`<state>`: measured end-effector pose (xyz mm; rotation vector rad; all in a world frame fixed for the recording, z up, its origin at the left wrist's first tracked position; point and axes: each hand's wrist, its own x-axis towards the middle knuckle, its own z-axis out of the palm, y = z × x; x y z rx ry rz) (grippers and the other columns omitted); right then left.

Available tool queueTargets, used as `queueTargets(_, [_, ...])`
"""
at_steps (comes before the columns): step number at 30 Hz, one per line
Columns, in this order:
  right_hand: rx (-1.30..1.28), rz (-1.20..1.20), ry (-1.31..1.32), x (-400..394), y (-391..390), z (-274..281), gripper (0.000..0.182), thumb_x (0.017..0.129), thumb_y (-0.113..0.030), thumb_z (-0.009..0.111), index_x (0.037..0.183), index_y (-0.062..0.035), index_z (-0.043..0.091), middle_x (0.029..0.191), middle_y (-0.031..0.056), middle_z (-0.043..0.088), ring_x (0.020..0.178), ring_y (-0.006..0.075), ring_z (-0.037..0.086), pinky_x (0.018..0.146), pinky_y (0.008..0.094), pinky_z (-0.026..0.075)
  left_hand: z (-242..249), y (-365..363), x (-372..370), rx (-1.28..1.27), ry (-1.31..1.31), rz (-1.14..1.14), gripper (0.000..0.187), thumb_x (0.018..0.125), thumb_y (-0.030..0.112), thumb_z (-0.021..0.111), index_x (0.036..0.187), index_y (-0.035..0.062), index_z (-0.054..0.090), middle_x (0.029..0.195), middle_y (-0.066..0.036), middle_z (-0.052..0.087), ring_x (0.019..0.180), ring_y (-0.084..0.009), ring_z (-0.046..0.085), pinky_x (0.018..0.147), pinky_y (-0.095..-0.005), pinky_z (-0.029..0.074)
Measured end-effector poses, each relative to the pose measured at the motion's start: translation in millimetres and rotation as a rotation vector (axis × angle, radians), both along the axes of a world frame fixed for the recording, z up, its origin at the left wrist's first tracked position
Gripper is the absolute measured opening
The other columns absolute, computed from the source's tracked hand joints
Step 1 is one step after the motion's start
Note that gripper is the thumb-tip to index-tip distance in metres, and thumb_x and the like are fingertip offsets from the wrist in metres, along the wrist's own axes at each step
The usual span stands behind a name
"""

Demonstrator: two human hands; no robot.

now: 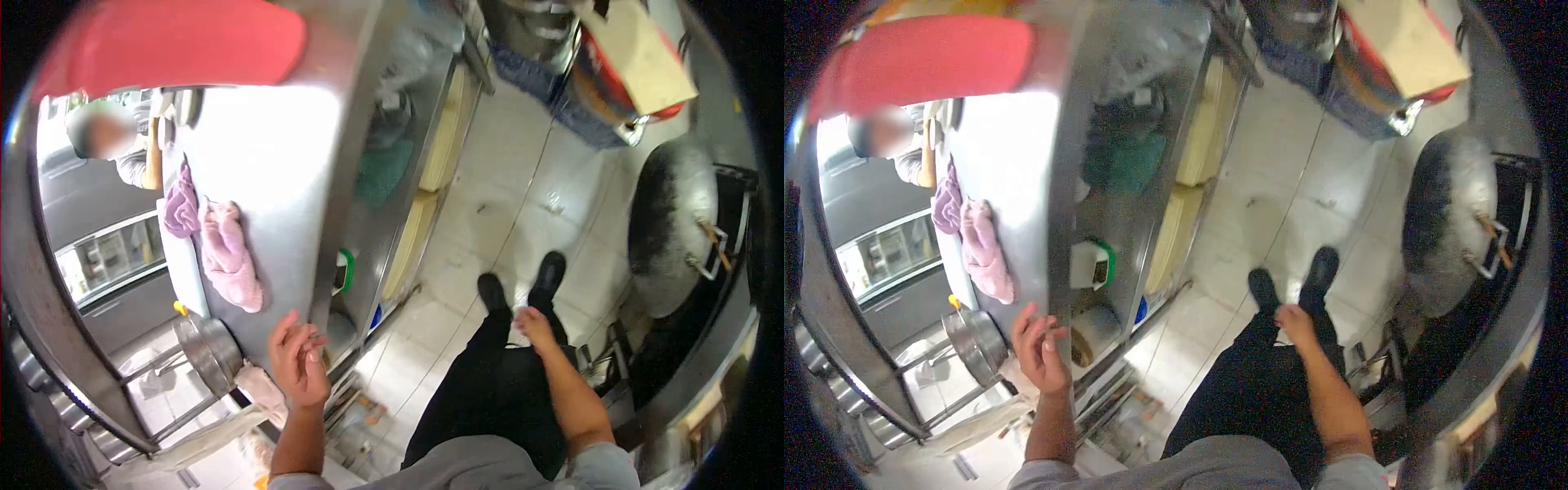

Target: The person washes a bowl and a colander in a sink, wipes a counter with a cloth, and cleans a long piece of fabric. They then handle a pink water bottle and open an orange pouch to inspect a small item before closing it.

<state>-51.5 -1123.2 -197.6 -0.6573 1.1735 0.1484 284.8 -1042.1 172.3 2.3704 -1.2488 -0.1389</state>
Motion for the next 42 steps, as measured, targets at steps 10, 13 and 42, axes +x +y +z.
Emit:
queueTargets(10, [-0.948,0.097,-0.569,375,-175,198,0.025,0.088,-0.016,0.056,0.107,-0.0013,0.063,0.11,0.0144,0.063,0.096,0.0297,0.061,0.084,0.036,0.049,12,16,70,0.174,-0.152,-0.106,0.08,0.061,0.046,0.078,0.127,0.0089,0.052,0.145,-0.023,0.031,0.136,-0.0451,0.021,0.104,-0.0607,0.018])
queueTargets(13, [-1.046,0.087,-0.465,446,-199,172,0.025,0.087,-0.015,0.055,0.107,-0.0019,0.064,0.114,0.0154,0.062,0.1,0.0318,0.061,0.086,0.0374,0.049,21,10,70,0.313,-0.097,-0.08,0.083,0.057,0.052,0.079,0.126,0.0127,0.053,0.143,-0.019,0.036,0.135,-0.0456,0.024,0.104,-0.0621,0.018])
queueTargets(42, [-1.184,0.644,-0.04,498,-342,1,0.026,0.085,-0.014,0.055,0.107,-0.0025,0.065,0.118,0.0164,0.06,0.104,0.0324,0.059,0.089,0.0391,0.048,13,13,75,0.365,0.024,-0.024,0.092,0.057,0.057,0.076,0.136,0.0237,0.043,0.141,-0.012,0.037,0.13,-0.0371,0.033,0.107,-0.0559,0.019])
